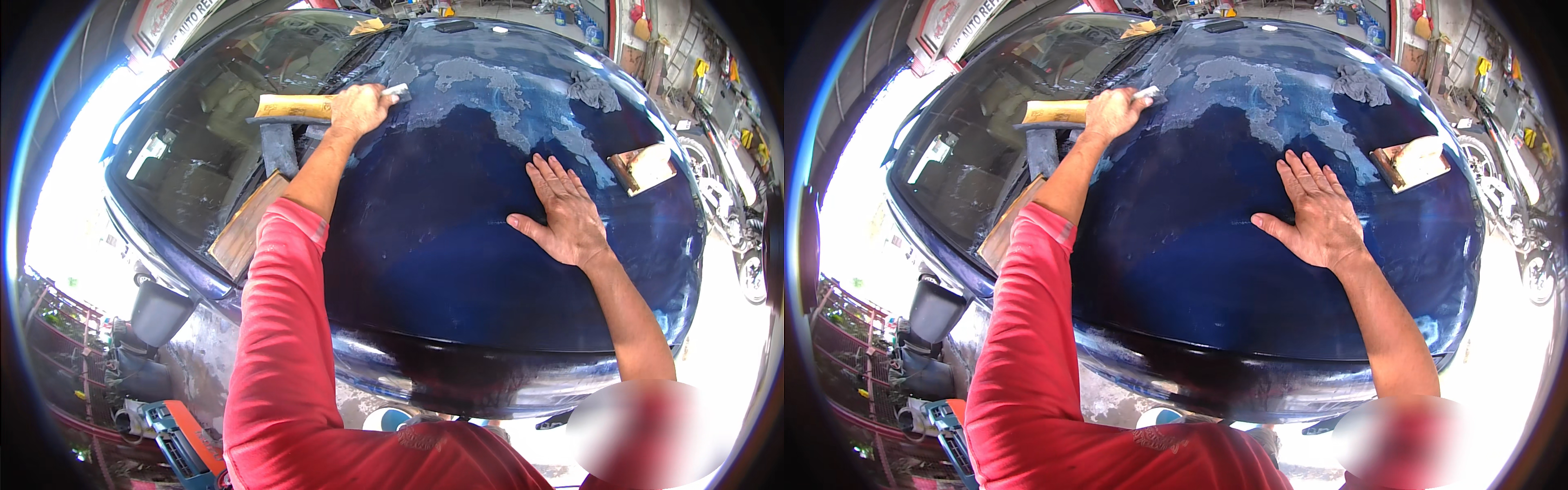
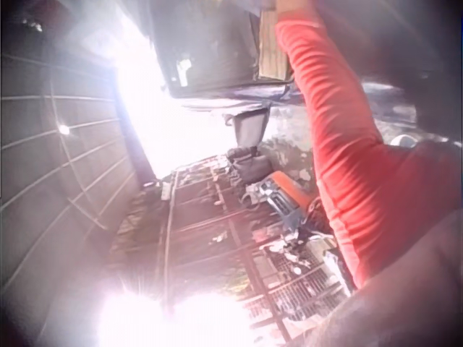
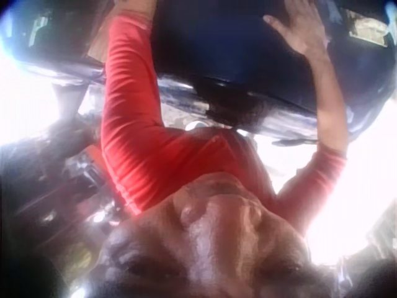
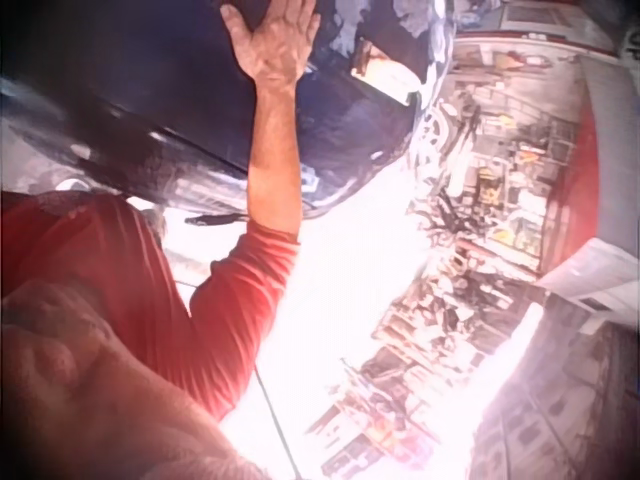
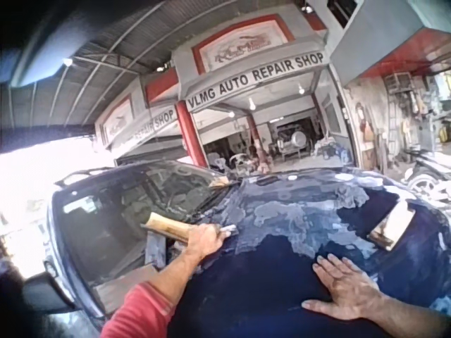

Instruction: The person sands the hood of a blue car using a sanding block and sandpaper, repeatedly dipping the block into a bucket of water and wiping the surface. The person also walks across the garage to retrieve a sheet of sandpaper and returns to continue sanding.

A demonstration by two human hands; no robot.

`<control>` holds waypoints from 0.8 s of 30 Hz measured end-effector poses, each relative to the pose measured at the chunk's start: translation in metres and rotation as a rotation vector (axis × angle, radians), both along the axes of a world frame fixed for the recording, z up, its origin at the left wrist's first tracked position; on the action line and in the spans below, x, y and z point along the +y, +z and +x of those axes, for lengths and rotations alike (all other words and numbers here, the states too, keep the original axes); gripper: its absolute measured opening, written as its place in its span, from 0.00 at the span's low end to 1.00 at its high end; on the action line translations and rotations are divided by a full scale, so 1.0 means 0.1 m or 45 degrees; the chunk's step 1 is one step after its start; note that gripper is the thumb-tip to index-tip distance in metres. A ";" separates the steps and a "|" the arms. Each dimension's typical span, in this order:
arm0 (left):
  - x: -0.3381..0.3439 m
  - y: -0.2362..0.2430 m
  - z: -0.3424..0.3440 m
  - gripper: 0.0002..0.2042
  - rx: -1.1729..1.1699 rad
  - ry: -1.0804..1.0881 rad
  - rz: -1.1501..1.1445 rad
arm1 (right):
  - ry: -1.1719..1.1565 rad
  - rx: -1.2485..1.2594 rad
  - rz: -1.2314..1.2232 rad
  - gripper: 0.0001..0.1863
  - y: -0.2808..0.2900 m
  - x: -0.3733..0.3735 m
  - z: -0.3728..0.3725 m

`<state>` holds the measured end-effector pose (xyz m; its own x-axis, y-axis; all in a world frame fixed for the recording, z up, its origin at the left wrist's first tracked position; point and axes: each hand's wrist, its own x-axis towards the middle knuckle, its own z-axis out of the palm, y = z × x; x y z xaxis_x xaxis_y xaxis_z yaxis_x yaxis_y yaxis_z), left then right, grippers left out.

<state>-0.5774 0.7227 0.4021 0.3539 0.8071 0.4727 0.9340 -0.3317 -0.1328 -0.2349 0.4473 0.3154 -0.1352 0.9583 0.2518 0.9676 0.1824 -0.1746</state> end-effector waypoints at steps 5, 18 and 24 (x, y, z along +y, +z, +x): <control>0.12 -0.11 0.25 0.19 0.159 0.026 0.043 | 0.017 -0.038 -0.002 0.61 -0.03 0.03 0.03; 0.35 -0.14 1.19 0.17 0.119 -0.266 0.048 | 0.039 -0.041 -0.022 0.62 -0.06 0.03 0.07; 0.53 0.06 1.25 0.21 0.157 -0.168 -0.009 | 0.088 -0.012 -0.029 0.62 -0.08 0.01 0.11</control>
